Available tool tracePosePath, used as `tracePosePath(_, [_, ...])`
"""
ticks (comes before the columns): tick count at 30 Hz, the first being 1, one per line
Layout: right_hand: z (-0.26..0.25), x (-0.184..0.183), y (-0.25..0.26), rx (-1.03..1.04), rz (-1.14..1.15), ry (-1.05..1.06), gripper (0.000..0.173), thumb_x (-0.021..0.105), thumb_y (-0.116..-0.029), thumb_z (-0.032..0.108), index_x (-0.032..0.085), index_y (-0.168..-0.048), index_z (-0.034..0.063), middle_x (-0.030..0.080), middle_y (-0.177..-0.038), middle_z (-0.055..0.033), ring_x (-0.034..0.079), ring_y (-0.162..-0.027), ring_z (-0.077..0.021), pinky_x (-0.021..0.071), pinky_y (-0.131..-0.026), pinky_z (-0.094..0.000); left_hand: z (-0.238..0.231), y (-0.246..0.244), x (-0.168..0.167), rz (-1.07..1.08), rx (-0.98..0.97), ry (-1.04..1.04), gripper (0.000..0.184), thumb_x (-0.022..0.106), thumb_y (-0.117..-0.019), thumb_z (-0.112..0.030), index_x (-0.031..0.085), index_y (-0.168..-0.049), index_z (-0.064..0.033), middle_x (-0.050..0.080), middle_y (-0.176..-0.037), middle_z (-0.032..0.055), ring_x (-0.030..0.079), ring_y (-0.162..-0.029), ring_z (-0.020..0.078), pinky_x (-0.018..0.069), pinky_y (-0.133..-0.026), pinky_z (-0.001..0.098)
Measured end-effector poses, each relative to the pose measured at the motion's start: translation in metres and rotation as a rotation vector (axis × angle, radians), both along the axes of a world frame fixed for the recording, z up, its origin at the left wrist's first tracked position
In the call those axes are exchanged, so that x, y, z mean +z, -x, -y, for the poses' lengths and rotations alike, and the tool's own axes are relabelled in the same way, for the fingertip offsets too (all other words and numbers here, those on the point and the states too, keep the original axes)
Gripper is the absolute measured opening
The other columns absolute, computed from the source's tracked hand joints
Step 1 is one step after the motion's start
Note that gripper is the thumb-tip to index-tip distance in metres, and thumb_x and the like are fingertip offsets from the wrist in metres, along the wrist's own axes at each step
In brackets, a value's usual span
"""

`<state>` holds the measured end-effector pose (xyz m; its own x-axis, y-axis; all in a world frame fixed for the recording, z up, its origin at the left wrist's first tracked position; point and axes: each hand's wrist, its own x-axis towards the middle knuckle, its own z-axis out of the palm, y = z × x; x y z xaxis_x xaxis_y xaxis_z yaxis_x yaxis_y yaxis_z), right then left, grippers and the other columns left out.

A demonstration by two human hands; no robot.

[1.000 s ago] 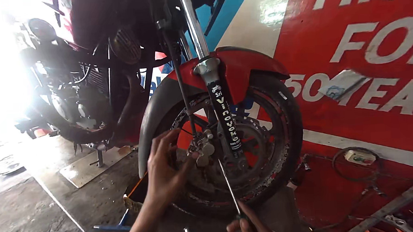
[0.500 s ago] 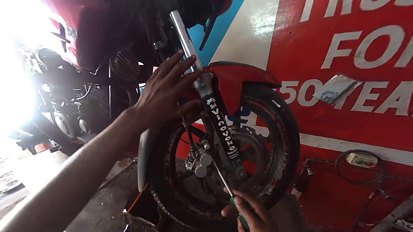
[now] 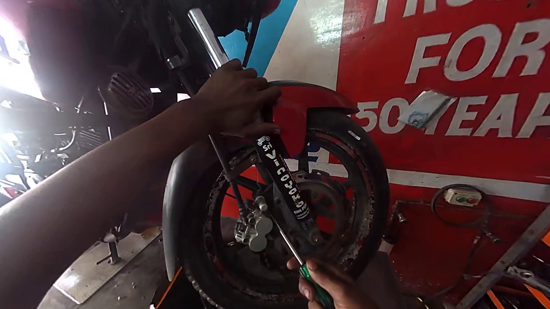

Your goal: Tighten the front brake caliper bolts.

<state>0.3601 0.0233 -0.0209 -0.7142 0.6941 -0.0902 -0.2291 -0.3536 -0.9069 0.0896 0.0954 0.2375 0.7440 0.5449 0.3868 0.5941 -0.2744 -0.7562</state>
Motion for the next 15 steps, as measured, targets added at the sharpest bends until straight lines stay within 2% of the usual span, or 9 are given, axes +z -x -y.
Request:
tracePosePath(2, [-0.009,-0.001,-0.005,0.058,0.002,-0.023,0.035,0.028,-0.1119,0.022,0.056,-0.124,0.0067,0.051,-0.075,0.0023,0.042,-0.044,-0.0025,0.0374,-0.037,-0.0159,-0.012,0.001,0.0,-0.018,0.002,-0.033,0.079,0.033,-0.0936,-0.075,0.064,-0.12,-0.0073,0.067,-0.088,0.0151,0.065,-0.079,0.037,0.0456,-0.068,0.0524])
tracePosePath(5, [-0.029,-0.008,-0.009,0.144,-0.048,0.002,0.035,0.031,-0.1106,0.027,0.059,-0.119,0.0067,0.05,-0.069,0.0033,0.043,-0.042,-0.0016,0.0389,-0.035,-0.0157,-0.019,0.004,0.002,-0.026,-0.031,-0.067,0.079,0.03,-0.0947,-0.075,0.065,-0.117,-0.0073,0.065,-0.084,0.0149,0.064,-0.077,0.0369,0.0456,-0.067,0.0524])
tracePosePath(7, [-0.029,-0.009,-0.005,0.17,-0.084,0.052,0.035,0.029,-0.1103,0.027,0.057,-0.115,0.0079,0.05,-0.067,0.0049,0.043,-0.041,0.0001,0.0382,-0.036,-0.0136,-0.018,0.005,0.0,-0.019,-0.031,-0.064,0.078,0.029,-0.0958,-0.073,0.065,-0.117,-0.0069,0.065,-0.084,0.0154,0.064,-0.077,0.0368,0.0442,-0.066,0.0517])
tracePosePath(9, [-0.015,-0.004,0.005,0.104,-0.096,0.097,0.035,0.025,-0.1122,0.027,0.055,-0.112,0.0084,0.048,-0.067,0.0048,0.04,-0.041,0.0003,0.0359,-0.035,-0.0134,-0.018,0.004,0.0,-0.012,-0.017,-0.056,0.075,0.029,-0.0967,-0.07,0.065,-0.118,-0.0072,0.065,-0.086,0.0157,0.064,-0.078,0.0371,0.0438,-0.067,0.052])
tracePosePath(15, [0.009,0.004,0.018,-0.046,-0.105,0.214,0.034,0.025,-0.1135,0.028,0.053,-0.11,0.0079,0.046,-0.065,0.004,0.037,-0.039,0.0,0.0338,-0.033,-0.0133,-0.017,0.002,-0.002,0.004,0.002,-0.057,0.07,0.029,-0.0979,-0.062,0.064,-0.122,-0.0073,0.065,-0.085,0.0171,0.064,-0.079,0.0385,0.0437,-0.067,0.0529])
